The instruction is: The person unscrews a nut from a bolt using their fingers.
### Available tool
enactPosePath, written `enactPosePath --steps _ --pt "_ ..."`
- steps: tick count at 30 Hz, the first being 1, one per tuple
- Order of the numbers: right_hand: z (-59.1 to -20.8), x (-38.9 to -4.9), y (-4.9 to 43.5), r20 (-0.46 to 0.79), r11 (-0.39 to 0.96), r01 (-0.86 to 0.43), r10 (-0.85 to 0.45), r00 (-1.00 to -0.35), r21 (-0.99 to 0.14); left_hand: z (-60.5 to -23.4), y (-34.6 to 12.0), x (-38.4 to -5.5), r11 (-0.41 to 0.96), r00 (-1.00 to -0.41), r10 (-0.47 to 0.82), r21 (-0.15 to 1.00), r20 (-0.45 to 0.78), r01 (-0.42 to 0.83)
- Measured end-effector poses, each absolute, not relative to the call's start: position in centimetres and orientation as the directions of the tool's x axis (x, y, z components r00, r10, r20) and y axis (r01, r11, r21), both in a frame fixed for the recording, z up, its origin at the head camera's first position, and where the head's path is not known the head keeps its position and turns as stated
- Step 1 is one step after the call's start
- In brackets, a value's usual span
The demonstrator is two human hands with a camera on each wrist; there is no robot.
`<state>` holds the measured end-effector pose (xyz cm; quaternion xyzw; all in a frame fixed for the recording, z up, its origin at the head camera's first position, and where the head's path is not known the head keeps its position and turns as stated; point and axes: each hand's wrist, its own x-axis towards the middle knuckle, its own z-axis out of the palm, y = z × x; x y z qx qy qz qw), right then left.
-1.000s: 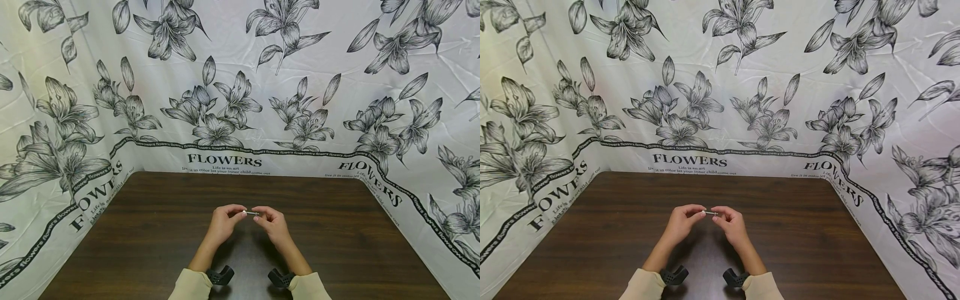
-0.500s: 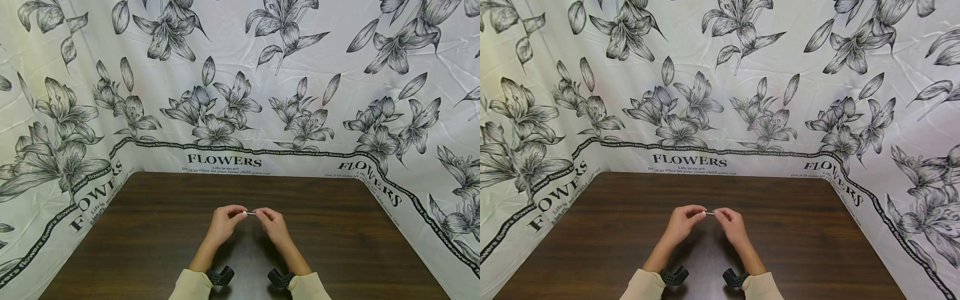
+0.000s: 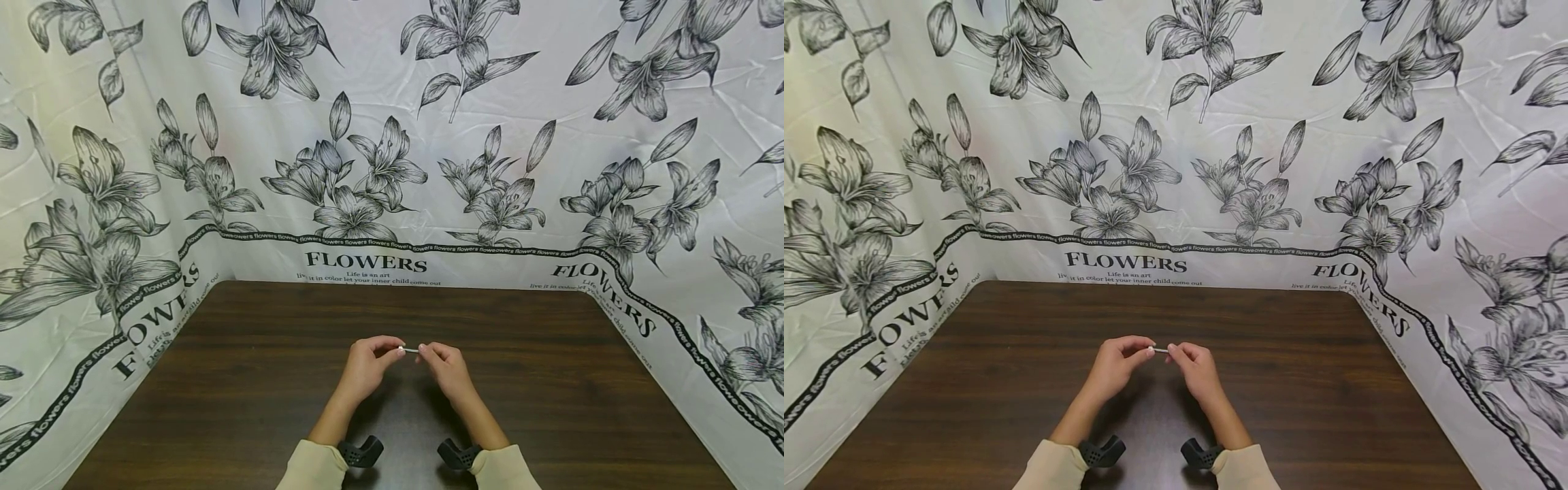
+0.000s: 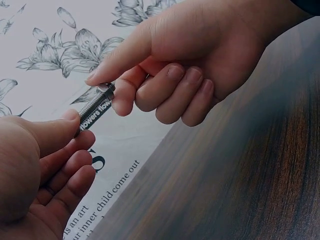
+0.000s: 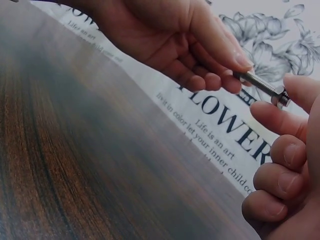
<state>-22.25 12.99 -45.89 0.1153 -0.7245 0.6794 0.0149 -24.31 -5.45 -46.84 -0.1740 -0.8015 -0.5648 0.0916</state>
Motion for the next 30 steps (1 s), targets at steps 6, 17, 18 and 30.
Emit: enactPosePath --steps 6,17,18,30 --pt "-46.1 -22.4 13.1 0.189 0.021 -0.195 -0.159 -0.969 -0.981 -46.8 -5.5 -24.3 0.298 -0.926 0.173 0.878 0.337 0.375" --pt "-48.8 -23.7 13.4 0.263 -0.067 -0.256 -0.149 -0.953 -0.964 -46.9 -5.6 -24.3 0.301 -0.923 0.172 0.874 0.345 0.383" --pt "-48.8 -23.7 13.4 0.27 -0.072 -0.262 -0.147 -0.952 -0.962 -46.8 -5.6 -24.3 0.301 -0.923 0.173 0.874 0.344 0.382" --pt "-47.4 -23.0 13.5 0.305 -0.112 -0.288 -0.183 -0.935 -0.951 -46.7 -5.6 -24.2 0.305 -0.925 0.174 0.875 0.337 0.376"
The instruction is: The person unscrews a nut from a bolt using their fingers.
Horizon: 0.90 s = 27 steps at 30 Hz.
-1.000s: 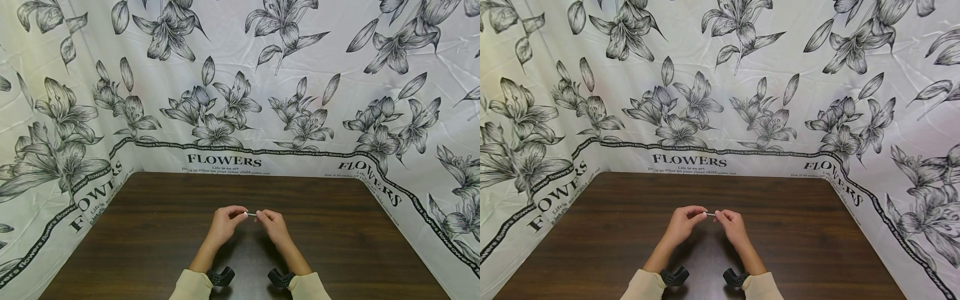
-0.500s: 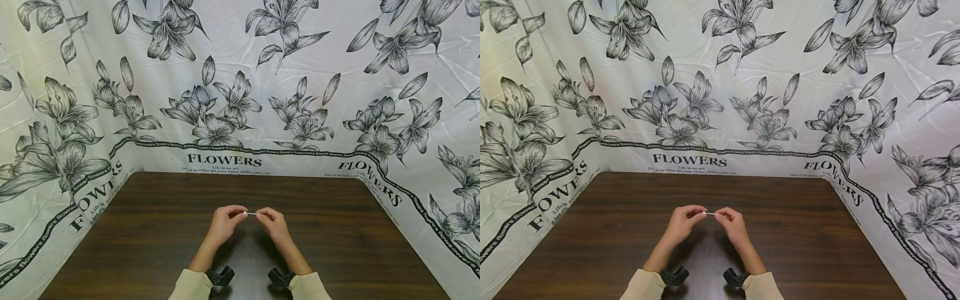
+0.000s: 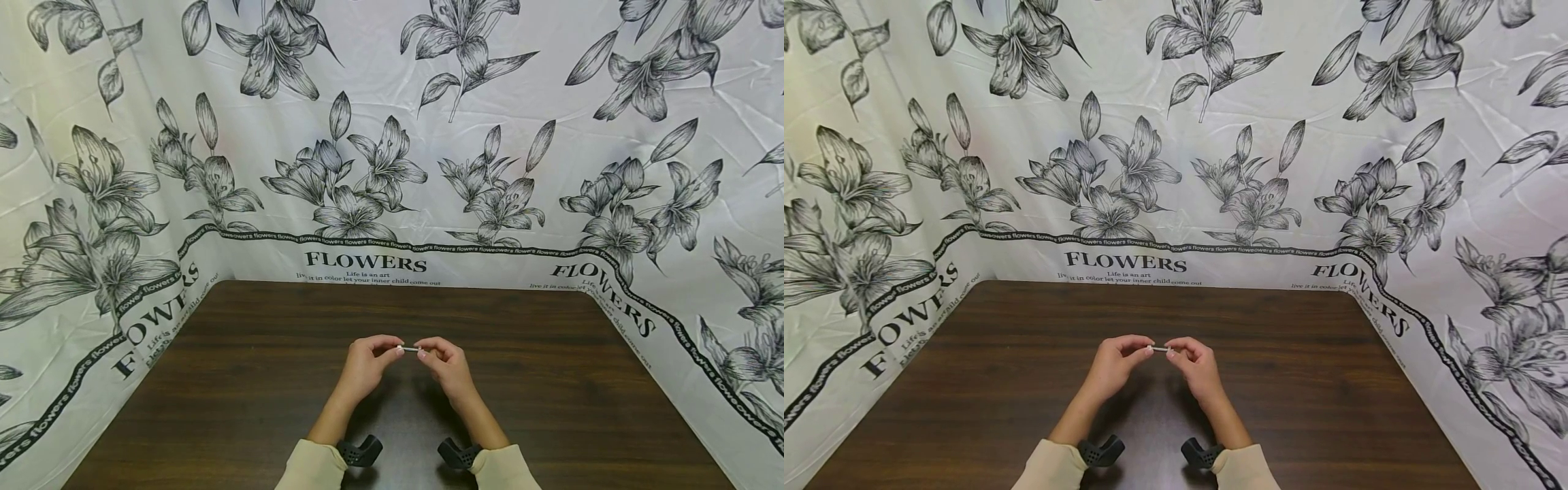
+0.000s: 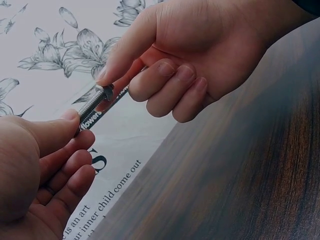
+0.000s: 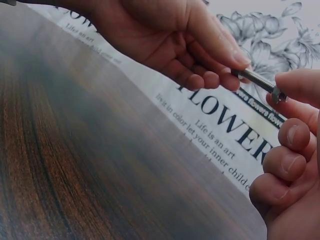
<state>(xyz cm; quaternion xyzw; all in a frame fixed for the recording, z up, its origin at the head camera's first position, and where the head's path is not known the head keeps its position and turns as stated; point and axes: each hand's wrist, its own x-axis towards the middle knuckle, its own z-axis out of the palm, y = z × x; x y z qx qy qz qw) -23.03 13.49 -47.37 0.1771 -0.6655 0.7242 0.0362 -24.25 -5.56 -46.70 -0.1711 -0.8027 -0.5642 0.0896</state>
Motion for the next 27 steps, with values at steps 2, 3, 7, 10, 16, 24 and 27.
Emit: enactPosePath --steps 2,3,7,10,16,24,27 --pt "-46.7 -22.7 13.4 0.312 -0.11 -0.296 -0.184 -0.932 -0.949 -46.7 -5.6 -24.2 0.304 -0.925 0.174 0.875 0.337 0.376" --pt "-46.5 -22.5 13.3 0.317 -0.11 -0.301 -0.184 -0.93 -0.947 -46.7 -5.5 -24.2 0.303 -0.925 0.173 0.876 0.337 0.376" --pt "-46.6 -22.6 13.3 0.345 -0.121 -0.327 -0.183 -0.921 -0.937 -46.6 -5.6 -24.2 0.298 -0.925 0.171 0.877 0.34 0.378" --pt "-47.5 -23.1 13.5 0.368 -0.136 -0.347 -0.186 -0.911 -0.928 -46.7 -5.6 -24.3 0.298 -0.925 0.169 0.877 0.34 0.377" --pt "-48.7 -23.7 13.6 0.392 -0.14 -0.372 -0.169 -0.904 -0.918 -46.7 -5.6 -24.3 0.293 -0.926 0.17 0.88 0.337 0.374" --pt "-48.6 -23.6 13.5 0.393 -0.128 -0.376 -0.148 -0.908 -0.918 -46.8 -5.7 -24.3 0.291 -0.925 0.168 0.879 0.341 0.377" --pt "-48.4 -23.5 13.5 0.369 -0.128 -0.352 -0.144 -0.918 -0.927 -46.8 -5.7 -24.3 0.295 -0.924 0.169 0.877 0.342 0.379"
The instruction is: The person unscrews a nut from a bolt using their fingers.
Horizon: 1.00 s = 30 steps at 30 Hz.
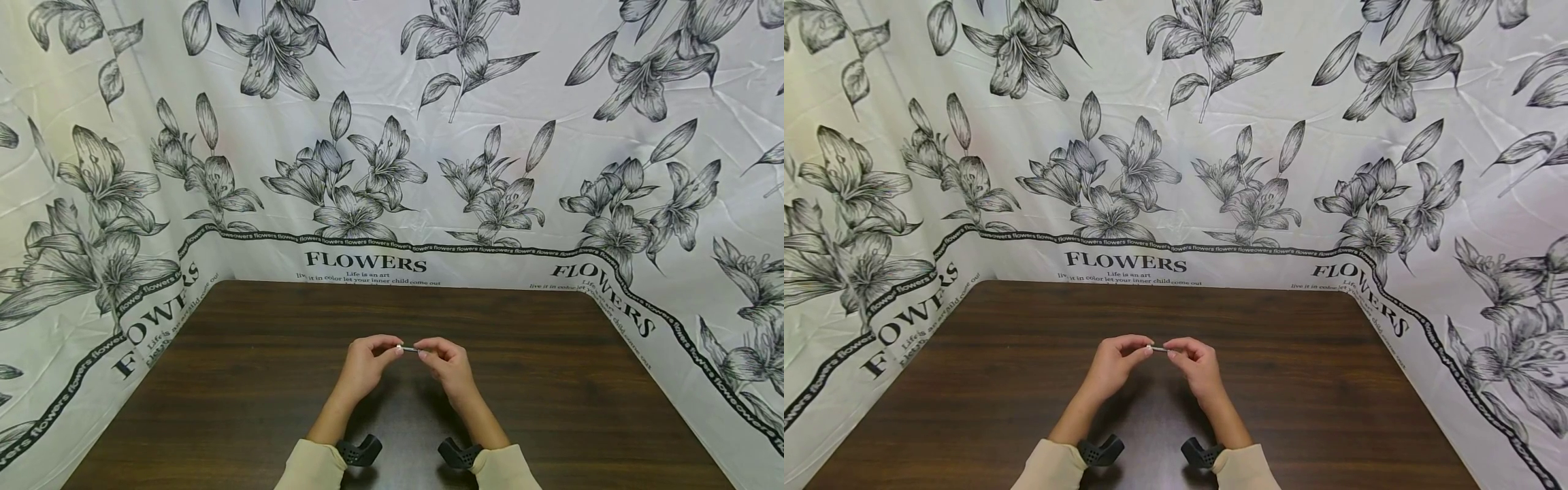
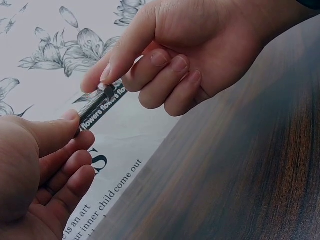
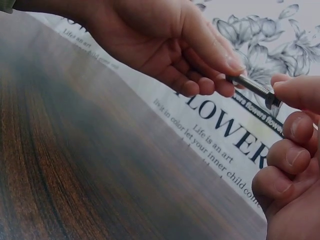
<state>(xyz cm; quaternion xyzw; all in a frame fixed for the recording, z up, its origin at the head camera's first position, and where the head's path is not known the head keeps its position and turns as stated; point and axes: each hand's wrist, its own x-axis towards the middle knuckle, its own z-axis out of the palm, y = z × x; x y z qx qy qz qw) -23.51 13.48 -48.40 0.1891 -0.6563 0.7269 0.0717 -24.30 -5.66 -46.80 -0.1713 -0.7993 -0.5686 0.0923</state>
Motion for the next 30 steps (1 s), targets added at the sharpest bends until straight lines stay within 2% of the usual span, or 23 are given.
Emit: enactPosePath --steps 15,22,30 --pt "-45.5 -22.1 12.9 0.091 -0.008 -0.09 -0.163 -0.982 -0.996 -46.8 -5.6 -24.3 0.291 -0.924 0.159 0.877 0.349 0.382" --pt "-45.4 -22.1 12.7 0.084 -0.024 -0.081 -0.192 -0.978 -0.996 -46.9 -5.6 -24.4 0.289 -0.922 0.161 0.876 0.352 0.385" --pt "-45.4 -22.1 12.6 0.075 -0.108 -0.058 -0.158 -0.985 -0.992 -47.0 -5.7 -24.4 0.288 -0.921 0.158 0.875 0.357 0.389"
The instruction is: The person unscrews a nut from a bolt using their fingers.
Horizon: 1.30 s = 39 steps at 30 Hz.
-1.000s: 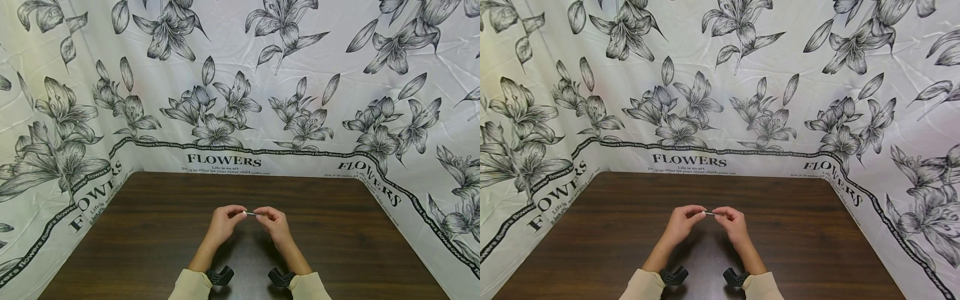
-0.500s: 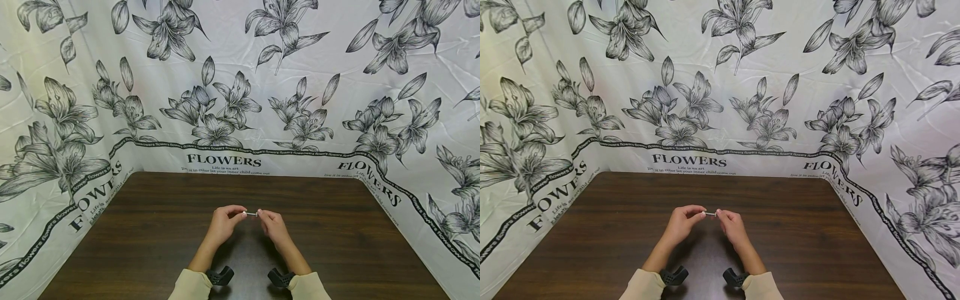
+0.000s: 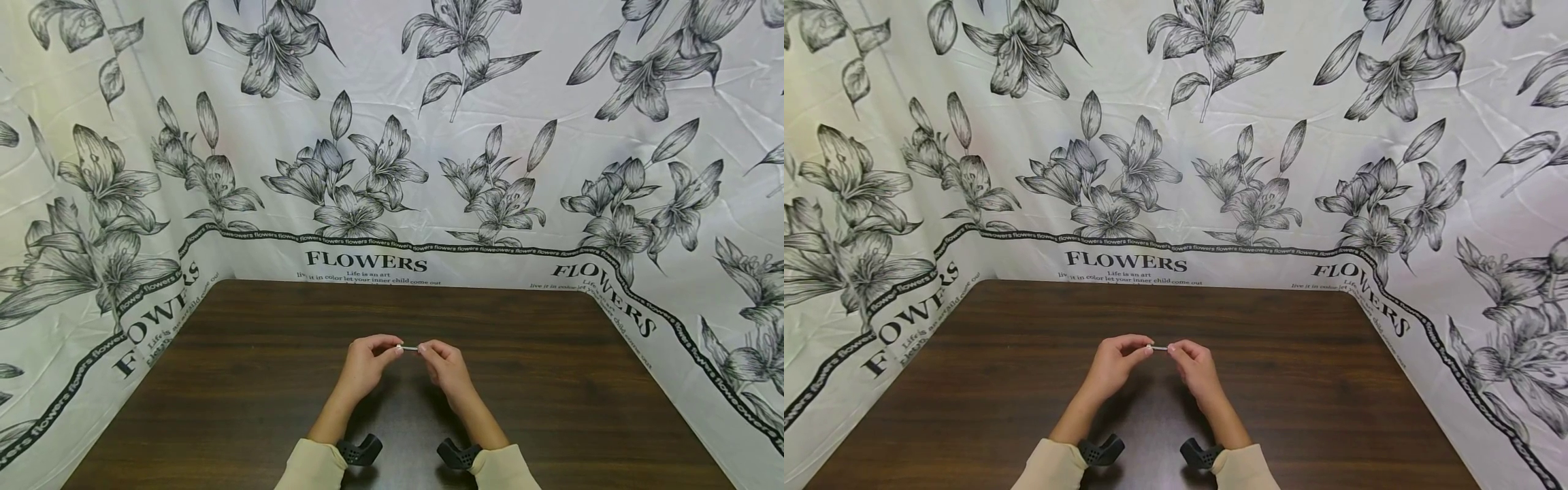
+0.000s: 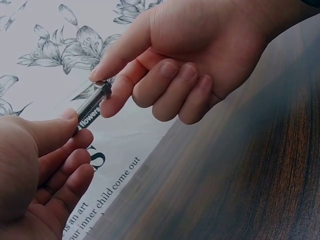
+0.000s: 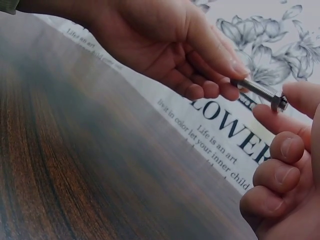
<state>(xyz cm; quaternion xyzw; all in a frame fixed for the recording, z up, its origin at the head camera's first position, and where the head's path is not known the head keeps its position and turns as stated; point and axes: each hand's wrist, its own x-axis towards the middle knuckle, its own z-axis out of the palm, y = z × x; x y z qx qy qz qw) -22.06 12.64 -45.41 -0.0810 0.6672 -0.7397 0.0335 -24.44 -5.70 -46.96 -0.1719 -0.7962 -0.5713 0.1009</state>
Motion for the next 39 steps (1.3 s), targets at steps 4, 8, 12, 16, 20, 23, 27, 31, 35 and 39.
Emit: enactPosePath --steps 4,8,12,16,20,23,27,31,35,39 --pt "-45.6 -22.0 12.7 0.119 -0.12 -0.101 -0.15 -0.981 -0.988 -47.1 -5.8 -24.5 0.275 -0.926 0.152 0.885 0.346 0.376" --pt "-45.6 -21.9 12.8 0.154 -0.125 -0.134 -0.164 -0.974 -0.983 -47.2 -5.8 -24.6 0.266 -0.933 0.143 0.895 0.331 0.358" --pt "-45.9 -22.2 12.8 0.169 -0.129 -0.148 -0.172 -0.97 -0.98 -47.3 -5.9 -24.7 0.266 -0.932 0.142 0.894 0.333 0.36" --pt "-47.2 -22.9 13.1 0.189 -0.142 -0.166 -0.17 -0.967 -0.976 -47.3 -5.9 -24.6 0.255 -0.931 0.142 0.896 0.336 0.362" --pt "-48.3 -23.5 13.2 0.22 -0.142 -0.199 -0.158 -0.963 -0.97 -47.3 -5.9 -24.6 0.241 -0.927 0.14 0.896 0.347 0.372" --pt "-48.5 -23.5 13.1 0.26 -0.136 -0.24 -0.154 -0.953 -0.961 -47.4 -5.9 -24.6 0.235 -0.927 0.133 0.897 0.351 0.373" --pt "-48.5 -23.4 13.0 0.301 -0.159 -0.278 -0.153 -0.941 -0.947 -47.3 -5.8 -24.6 0.231 -0.932 0.125 0.904 0.339 0.36" --pt "-48.4 -23.4 13.0 0.303 -0.177 -0.277 -0.146 -0.942 -0.944 -47.3 -5.8 -24.7 0.226 -0.937 0.118 0.91 0.329 0.348" --pt "-48.3 -23.3 13.0 0.273 -0.154 -0.252 -0.14 -0.952 -0.955 -47.2 -5.8 -24.6 0.225 -0.938 0.113 0.911 0.329 0.347" --pt "-48.2 -23.3 12.9 0.218 -0.118 -0.204 -0.121 -0.968 -0.972 -47.2 -5.7 -24.6 0.22 -0.936 0.114 0.911 0.332 0.35"
